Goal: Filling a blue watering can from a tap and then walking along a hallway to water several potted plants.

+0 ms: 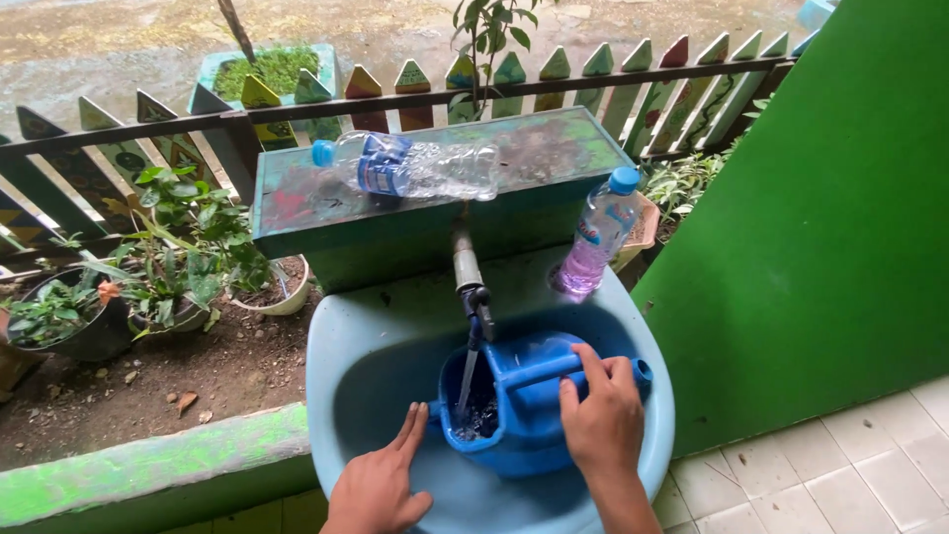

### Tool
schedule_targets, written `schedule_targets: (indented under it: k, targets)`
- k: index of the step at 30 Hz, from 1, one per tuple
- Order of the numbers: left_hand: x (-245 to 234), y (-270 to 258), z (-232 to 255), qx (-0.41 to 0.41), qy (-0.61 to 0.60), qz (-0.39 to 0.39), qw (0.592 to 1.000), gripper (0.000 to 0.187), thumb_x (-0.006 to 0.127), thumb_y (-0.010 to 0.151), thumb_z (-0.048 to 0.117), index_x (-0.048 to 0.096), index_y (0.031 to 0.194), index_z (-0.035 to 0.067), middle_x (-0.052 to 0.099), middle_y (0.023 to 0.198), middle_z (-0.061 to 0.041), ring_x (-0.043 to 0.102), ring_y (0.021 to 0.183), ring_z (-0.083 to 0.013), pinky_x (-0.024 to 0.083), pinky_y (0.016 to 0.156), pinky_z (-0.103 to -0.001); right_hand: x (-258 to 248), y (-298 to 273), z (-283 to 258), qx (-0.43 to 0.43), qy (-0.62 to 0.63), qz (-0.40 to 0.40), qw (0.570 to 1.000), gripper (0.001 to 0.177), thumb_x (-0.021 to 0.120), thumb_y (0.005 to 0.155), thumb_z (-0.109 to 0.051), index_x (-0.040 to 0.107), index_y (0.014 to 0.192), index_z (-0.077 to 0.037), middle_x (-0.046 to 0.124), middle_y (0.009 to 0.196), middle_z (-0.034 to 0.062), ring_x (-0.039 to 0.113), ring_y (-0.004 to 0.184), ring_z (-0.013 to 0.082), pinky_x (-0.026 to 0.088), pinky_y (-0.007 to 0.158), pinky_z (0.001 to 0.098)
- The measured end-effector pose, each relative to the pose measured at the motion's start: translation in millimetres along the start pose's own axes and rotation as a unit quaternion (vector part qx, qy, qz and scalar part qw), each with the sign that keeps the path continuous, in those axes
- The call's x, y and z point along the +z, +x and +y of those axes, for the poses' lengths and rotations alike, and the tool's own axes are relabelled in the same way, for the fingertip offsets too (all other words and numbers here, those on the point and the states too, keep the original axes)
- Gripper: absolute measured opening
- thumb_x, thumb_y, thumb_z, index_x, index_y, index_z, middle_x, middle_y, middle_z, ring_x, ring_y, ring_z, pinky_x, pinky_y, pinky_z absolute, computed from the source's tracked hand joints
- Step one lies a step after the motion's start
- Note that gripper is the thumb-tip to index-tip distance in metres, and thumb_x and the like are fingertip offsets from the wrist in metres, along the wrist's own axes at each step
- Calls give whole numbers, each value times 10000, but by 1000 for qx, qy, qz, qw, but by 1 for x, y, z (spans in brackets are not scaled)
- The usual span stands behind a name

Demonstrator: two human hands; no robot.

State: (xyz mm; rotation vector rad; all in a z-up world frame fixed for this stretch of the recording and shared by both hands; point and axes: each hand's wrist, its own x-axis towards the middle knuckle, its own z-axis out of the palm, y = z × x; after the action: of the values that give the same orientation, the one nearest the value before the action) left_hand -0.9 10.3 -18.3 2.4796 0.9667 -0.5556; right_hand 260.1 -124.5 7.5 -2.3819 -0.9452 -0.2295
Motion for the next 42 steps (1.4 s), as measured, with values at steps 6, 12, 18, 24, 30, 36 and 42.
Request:
schedule_targets:
  k: [6, 12, 18, 24, 30, 36, 42]
  targets:
    - [-7, 0, 2, -10, -19, -28, 999, 1123, 582, 780, 410, -108, 1663, 340, -11, 1765, 147, 676, 779, -349, 482, 610, -459, -10, 5, -25, 149, 79, -111, 979, 582, 668, 809, -271, 587, 1385, -293, 777, 1085, 137, 691, 1003, 439, 504, 961, 528]
    - [-11, -2, 4, -31, -17, -45, 998, 1126, 590, 787, 415, -125, 1658, 387, -28, 1761, 194, 668, 763, -335, 484, 607, -431, -2, 4, -33, 323, 437, -49, 838, 387, 720, 898, -95, 731, 1285, -108, 528, 654, 9, 521, 648, 87, 512, 681, 237]
    - [-7, 0, 3, -29, -17, -31, 999, 1132, 598, 766, 389, -100, 1657, 385, -13, 1758, 196, 689, 784, -339, 498, 606, -440, -1, 2, -45, 355, 538, -29, 764, 448, 684, 926, -125, 587, 1362, -83, 704, 935, 180, 684, 914, 231, 638, 838, 391]
    - [-11, 1, 3, -27, -15, -57, 998, 1114, 586, 806, 427, -129, 1659, 371, -39, 1762, 180, 667, 755, -330, 508, 611, -410, -1, 1, -65, 482, 606, 55, 631, 412, 620, 959, -100, 407, 1305, -29, 671, 1254, 300, 663, 1176, 369, 557, 1033, 519]
    - [-6, 4, 2, -18, -28, -84, 996, 1096, 582, 843, 441, -142, 1662, 371, -96, 1766, 159, 542, 629, -311, 417, 576, -396, 14, 5, -64, 470, 629, 20, 619, 282, 652, 949, -123, 617, 1203, -6, 684, 1226, 172, 618, 1172, 287, 509, 1082, 530]
    - [-19, -2, 4, -9, -32, -58, 998, 1127, 600, 786, 444, -81, 1671, 292, -38, 1769, 100, 680, 766, -378, 527, 658, -466, 38, 3, -80, 429, 692, 65, 577, 200, 529, 1022, -123, 472, 1147, 23, 661, 1188, 313, 684, 1108, 448, 522, 1062, 538]
    - [-15, 2, 4, -18, -45, -87, 995, 1124, 575, 781, 420, -100, 1672, 305, -92, 1768, 102, 633, 692, -323, 494, 622, -402, 55, -6, -76, 392, 660, 93, 635, 500, 452, 1104, -318, 641, 975, 126, 687, 906, 270, 679, 828, 412, 589, 837, 498]
